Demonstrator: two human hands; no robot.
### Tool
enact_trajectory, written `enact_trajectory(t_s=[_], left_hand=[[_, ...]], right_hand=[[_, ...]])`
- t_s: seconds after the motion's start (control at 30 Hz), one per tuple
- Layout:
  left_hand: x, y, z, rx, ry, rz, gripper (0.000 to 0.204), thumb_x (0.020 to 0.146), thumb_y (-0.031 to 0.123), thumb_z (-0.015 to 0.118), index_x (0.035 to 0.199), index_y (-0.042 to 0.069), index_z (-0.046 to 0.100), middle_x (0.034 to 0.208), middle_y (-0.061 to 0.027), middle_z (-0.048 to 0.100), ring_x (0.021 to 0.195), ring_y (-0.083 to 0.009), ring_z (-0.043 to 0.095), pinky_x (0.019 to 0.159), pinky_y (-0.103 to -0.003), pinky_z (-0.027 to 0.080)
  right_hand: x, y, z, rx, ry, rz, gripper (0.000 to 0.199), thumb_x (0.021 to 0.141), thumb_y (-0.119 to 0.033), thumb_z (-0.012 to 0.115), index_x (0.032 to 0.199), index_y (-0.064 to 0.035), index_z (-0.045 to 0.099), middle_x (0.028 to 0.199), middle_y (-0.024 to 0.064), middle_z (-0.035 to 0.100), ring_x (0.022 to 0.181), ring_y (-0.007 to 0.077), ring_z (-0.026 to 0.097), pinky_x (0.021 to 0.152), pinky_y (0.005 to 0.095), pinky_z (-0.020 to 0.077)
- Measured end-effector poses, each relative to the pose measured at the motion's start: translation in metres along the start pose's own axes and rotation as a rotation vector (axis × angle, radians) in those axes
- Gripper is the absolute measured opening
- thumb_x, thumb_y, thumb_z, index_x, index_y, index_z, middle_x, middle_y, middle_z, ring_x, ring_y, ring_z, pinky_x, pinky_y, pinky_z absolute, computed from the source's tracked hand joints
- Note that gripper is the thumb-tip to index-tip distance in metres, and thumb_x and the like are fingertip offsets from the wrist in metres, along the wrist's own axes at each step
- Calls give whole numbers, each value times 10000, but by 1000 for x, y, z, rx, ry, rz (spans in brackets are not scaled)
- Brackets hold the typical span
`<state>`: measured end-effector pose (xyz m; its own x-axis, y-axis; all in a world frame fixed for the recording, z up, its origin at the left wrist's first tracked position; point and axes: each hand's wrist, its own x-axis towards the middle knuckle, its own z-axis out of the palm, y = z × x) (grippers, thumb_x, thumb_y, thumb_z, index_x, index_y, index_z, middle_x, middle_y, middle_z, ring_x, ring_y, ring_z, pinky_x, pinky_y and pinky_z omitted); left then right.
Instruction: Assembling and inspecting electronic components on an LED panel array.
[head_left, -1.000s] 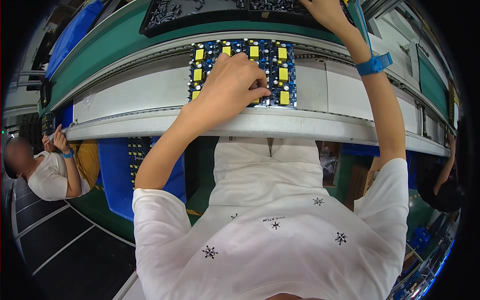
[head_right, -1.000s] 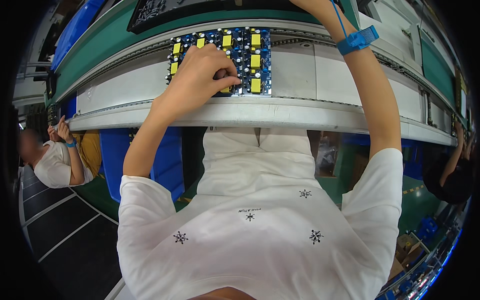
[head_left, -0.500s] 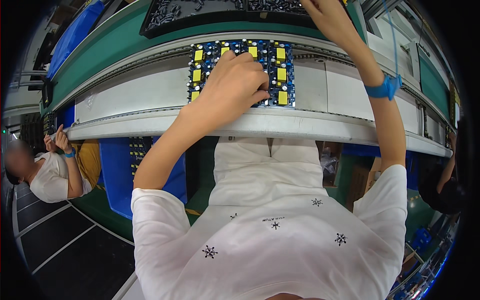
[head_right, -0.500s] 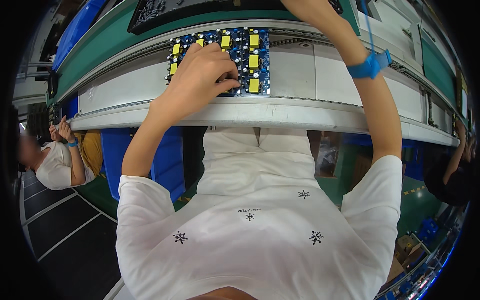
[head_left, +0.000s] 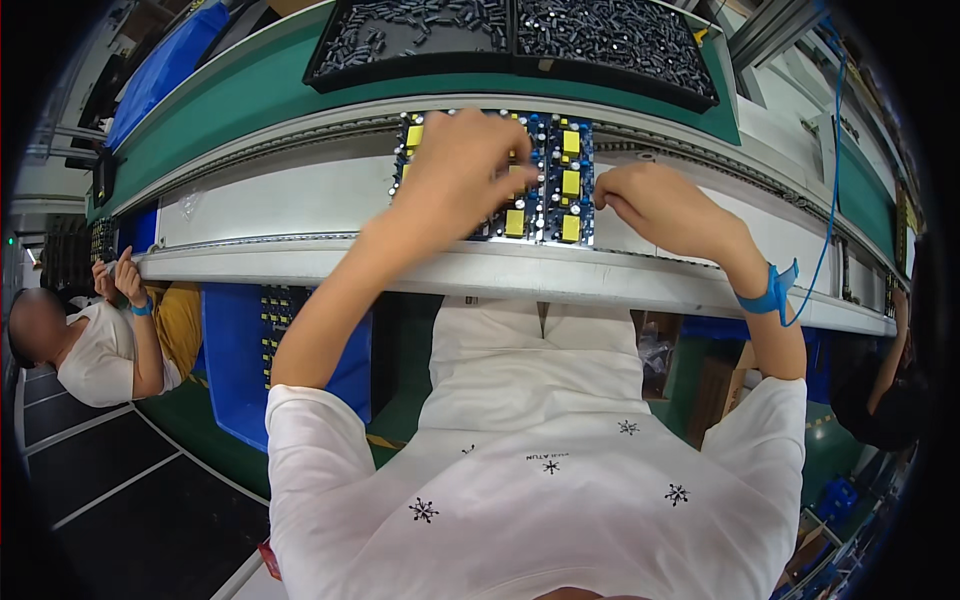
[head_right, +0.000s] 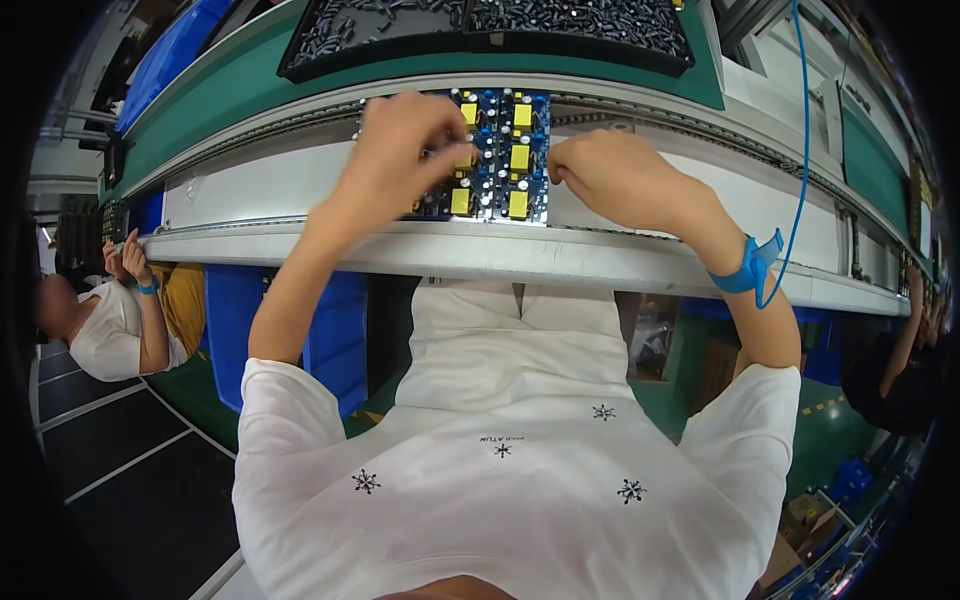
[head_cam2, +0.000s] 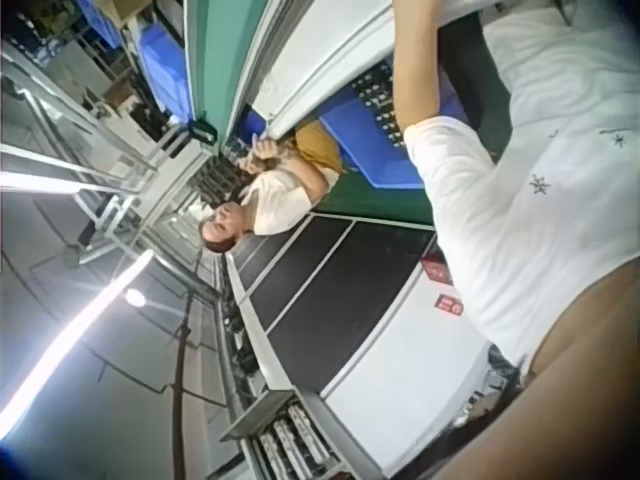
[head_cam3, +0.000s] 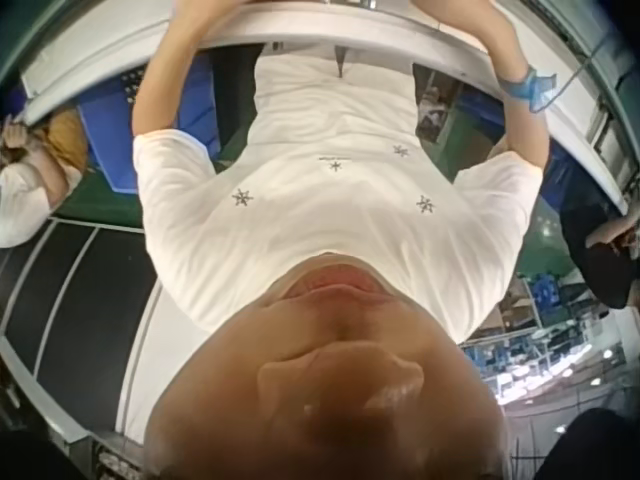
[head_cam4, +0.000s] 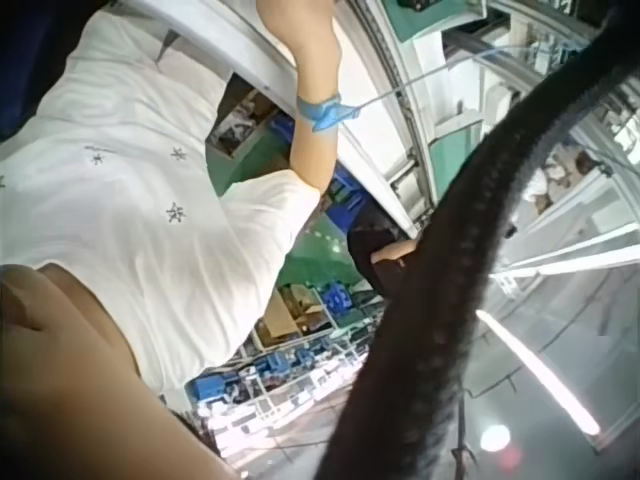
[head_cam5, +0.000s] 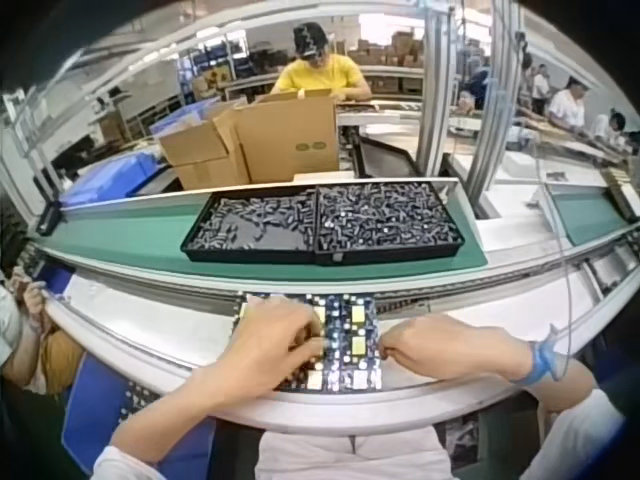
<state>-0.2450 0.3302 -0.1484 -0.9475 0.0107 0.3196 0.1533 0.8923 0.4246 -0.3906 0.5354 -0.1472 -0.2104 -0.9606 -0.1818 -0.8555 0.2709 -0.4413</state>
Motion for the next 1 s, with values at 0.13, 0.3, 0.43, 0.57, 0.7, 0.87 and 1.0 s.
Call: enact_trajectory(t_s=[0.13,0.3,0.43,0.57,0.7,0.87,1.0], left_hand=[[25,-71,-15,189,363,-111,74,850,162,661,896,110,685,777,-32,660,785,-210,615,729,-357,411],[59,-139,-34,475,308,-220,110,849,134,675,949,105,712,810,-53,673,782,-196,628,681,-310,464],[86,-180,-24,505,118,-368,178,820,284,686,979,212,722,896,12,718,937,-198,658,802,-441,387],[98,-189,-18,501,-9,-414,207,791,308,716,975,212,721,893,9,717,935,-197,660,843,-471,401],[98,-178,-21,560,-17,-324,188,810,264,707,982,189,716,886,-14,716,923,-198,659,895,-467,411],[68,-130,-28,376,369,-123,123,758,160,721,855,89,695,798,-77,669,843,-250,632,792,-423,438],[34,-82,-34,174,411,-33,144,821,156,702,957,109,714,852,-50,699,862,-202,644,844,-376,451]], right_hand=[[14,-8,7,43,-11,-21,192,851,-35,489,957,18,639,855,211,656,850,390,624,732,472,480],[34,-17,25,-11,128,-231,176,848,-16,496,967,30,617,838,206,661,830,388,629,752,453,493],[47,-19,9,33,109,-243,154,883,-11,498,996,31,594,851,189,657,811,345,632,757,396,507],[66,-11,-13,226,83,-67,141,882,-7,545,1010,35,587,822,144,653,757,252,639,716,333,516],[81,5,-7,342,208,-65,135,866,-23,601,990,31,602,801,115,649,734,185,635,695,291,515],[90,5,4,322,386,-162,115,846,-34,622,947,22,629,810,118,652,734,201,643,696,297,522],[92,5,4,285,402,-189,102,853,-10,609,950,18,624,830,90,640,747,160,612,714,274,509]])
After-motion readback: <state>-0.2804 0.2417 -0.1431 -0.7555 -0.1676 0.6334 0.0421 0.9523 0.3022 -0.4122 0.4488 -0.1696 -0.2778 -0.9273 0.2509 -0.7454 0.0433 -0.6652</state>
